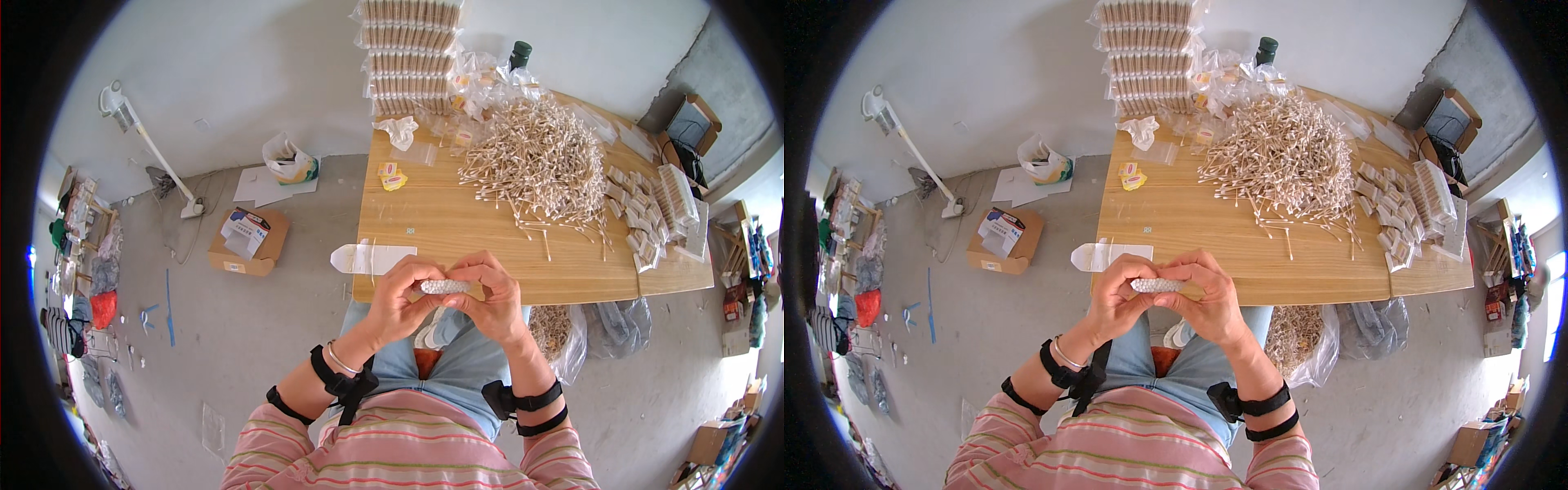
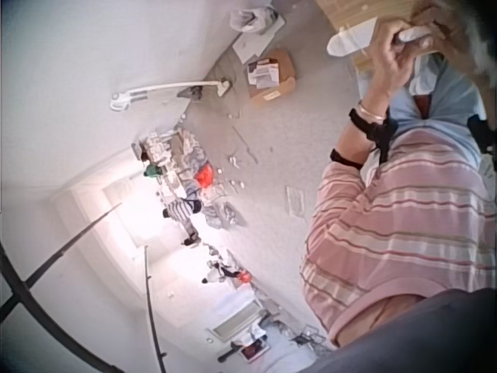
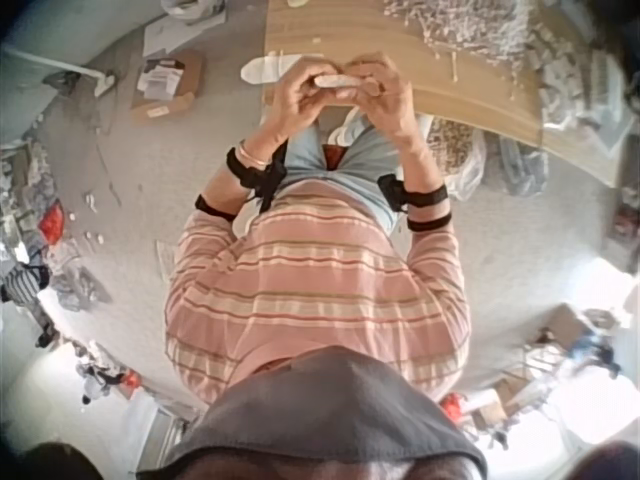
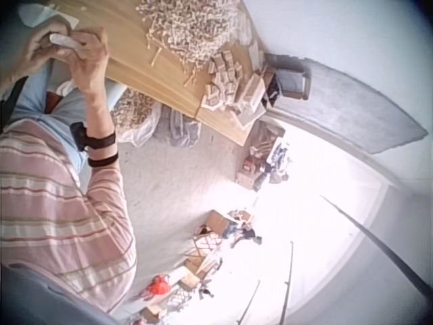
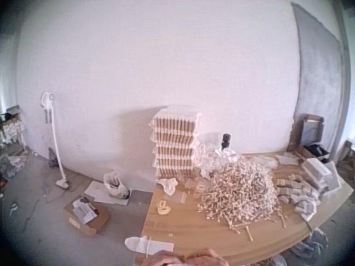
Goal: Packaging cotton swabs into small plastic bags.
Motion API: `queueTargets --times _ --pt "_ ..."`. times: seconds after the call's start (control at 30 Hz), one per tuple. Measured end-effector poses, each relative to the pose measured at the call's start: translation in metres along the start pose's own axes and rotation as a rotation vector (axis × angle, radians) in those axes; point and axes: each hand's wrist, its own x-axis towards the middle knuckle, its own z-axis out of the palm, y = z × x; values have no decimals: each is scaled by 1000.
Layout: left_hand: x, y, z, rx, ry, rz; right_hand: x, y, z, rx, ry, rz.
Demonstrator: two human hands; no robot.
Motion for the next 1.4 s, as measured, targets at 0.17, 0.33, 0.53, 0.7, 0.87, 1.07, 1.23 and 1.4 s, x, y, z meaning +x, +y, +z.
queueTargets --times 0.17,0.33,0.53,0.7,0.87,1.07,1.23,1.4 --pt "-2 2 3 -100 42 -38 1 -4 0 13 -12 -7" --pt "-7 -1 9 -209 47 -101 0 -6 0 -6 1 -6" --pt "-5 3 9 -404 12 -167 0 -7 -2 86 -5 -18" --pt "-4 7 5 -445 -22 -197 1 -10 -4 12 -9 -22" --pt "-4 2 2 -273 -9 -59 1 -12 -7 11 -21 29" --pt "-6 3 7 -301 46 -132 3 -14 -8 -59 -3 -2" --pt "-13 -17 1 -279 119 -280 2 -2 -8 -169 62 -65" --pt "-9 -18 -1 -808 65 -749 -2 18 1 -485 -67 -438"
